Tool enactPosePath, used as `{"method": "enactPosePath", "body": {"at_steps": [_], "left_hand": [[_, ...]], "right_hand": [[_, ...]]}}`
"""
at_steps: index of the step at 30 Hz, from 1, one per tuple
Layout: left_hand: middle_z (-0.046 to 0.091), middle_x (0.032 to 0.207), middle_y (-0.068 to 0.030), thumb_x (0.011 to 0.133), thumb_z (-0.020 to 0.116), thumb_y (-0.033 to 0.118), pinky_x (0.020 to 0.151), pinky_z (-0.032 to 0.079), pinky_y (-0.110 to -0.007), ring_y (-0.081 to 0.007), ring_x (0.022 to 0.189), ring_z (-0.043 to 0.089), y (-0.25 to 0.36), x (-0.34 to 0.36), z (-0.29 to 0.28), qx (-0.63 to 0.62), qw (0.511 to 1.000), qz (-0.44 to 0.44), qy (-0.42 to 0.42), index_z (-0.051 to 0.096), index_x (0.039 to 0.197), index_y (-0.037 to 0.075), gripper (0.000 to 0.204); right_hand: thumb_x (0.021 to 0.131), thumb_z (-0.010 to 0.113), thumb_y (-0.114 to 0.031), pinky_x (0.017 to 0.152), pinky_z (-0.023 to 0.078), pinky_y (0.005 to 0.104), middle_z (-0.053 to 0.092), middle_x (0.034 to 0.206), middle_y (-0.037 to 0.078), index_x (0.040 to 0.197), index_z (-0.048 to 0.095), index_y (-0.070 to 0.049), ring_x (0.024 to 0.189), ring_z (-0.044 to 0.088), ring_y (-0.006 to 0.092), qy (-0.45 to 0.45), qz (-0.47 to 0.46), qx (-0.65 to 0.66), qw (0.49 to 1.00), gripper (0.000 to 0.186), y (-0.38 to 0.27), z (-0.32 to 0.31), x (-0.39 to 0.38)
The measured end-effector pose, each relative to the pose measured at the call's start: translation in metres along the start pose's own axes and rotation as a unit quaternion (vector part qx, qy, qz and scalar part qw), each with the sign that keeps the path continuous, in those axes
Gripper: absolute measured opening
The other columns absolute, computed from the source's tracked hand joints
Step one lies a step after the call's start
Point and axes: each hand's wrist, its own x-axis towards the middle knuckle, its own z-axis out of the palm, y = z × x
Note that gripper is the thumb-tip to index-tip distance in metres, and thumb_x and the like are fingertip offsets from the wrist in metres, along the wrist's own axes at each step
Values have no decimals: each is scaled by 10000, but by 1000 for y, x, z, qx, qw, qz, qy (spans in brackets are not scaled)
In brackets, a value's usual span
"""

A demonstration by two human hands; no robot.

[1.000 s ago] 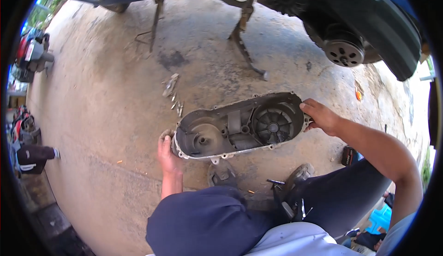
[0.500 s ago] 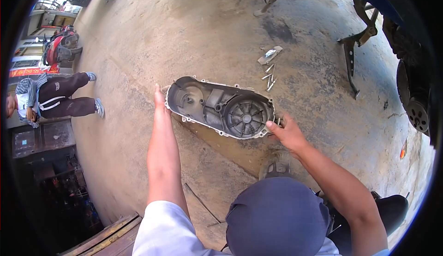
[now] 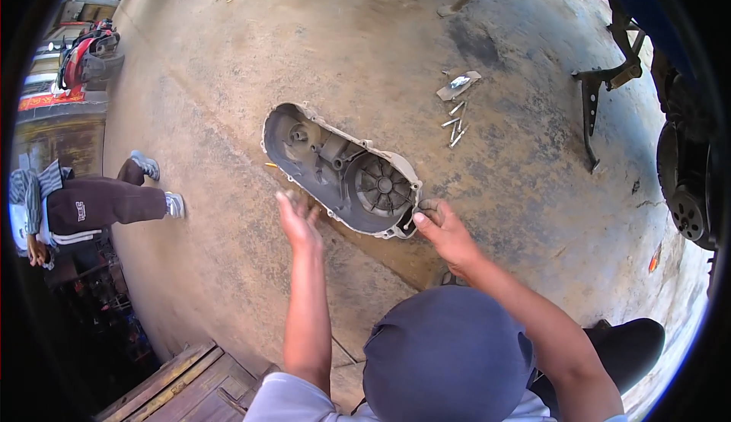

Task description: Remove the side cover and internal components of a motorcycle engine using a power drill and hands.

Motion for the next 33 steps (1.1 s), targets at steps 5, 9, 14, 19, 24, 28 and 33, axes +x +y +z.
{"method": "enactPosePath", "body": {"at_steps": [5,9,14,19,24,28,33], "left_hand": [[594,1356,-103,1064,538,458,1001,508,-596,-296,1235,586,-30,-134,41,-110,953,-193,-206,503,1391,104,483],[705,1138,-121,991,552,197,1017,558,-465,-261,1090,674,-54,-71,7,-144,947,-225,-177,612,1199,-11,300],[676,1245,-121,993,543,219,990,575,-452,-252,1135,654,-60,14,-12,-123,971,-159,-132,600,1268,0,356],[642,1284,-119,1026,520,290,1014,568,-428,-267,1140,638,12,43,14,-38,988,-113,-102,549,1357,9,435],[608,1308,-145,1030,547,330,998,582,-427,-275,1170,616,48,62,18,31,987,-156,10,517,1369,-13,483],[617,1261,-137,1031,569,341,896,604,-397,-251,1099,635,61,53,31,136,976,-114,-125,528,1346,-9,472],[684,998,-83,1032,584,339,595,535,-314,-179,765,659,133,-141,171,384,852,65,-349,632,1187,9,368]], "right_hand": [[1030,612,-433,1042,485,413,645,1286,230,1450,424,-6,1226,614,296,11,-20,-186,982,628,-5,-2,-1],[1018,600,-378,1059,469,475,613,1336,293,1451,433,21,1260,602,422,-12,-122,-314,942,612,-10,-8,-8],[1011,581,-394,1051,463,496,612,1319,280,1415,490,10,1252,582,438,-27,-31,-470,882,578,-123,-95,-89],[1045,525,-457,992,506,474,652,1240,258,1371,549,-15,1176,638,394,47,-40,-527,848,550,-211,-202,-193],[1063,580,-394,1024,517,371,667,1265,148,1460,511,-23,1133,640,219,247,-93,-421,868,547,-263,-277,-301],[1087,505,-458,952,559,352,676,1255,144,1464,517,-7,1063,665,205,345,-187,-286,874,588,-266,-307,-367],[1098,419,-524,933,556,337,686,1227,142,1409,564,29,1020,672,195,369,-286,-140,873,650,-254,-330,-404]]}}
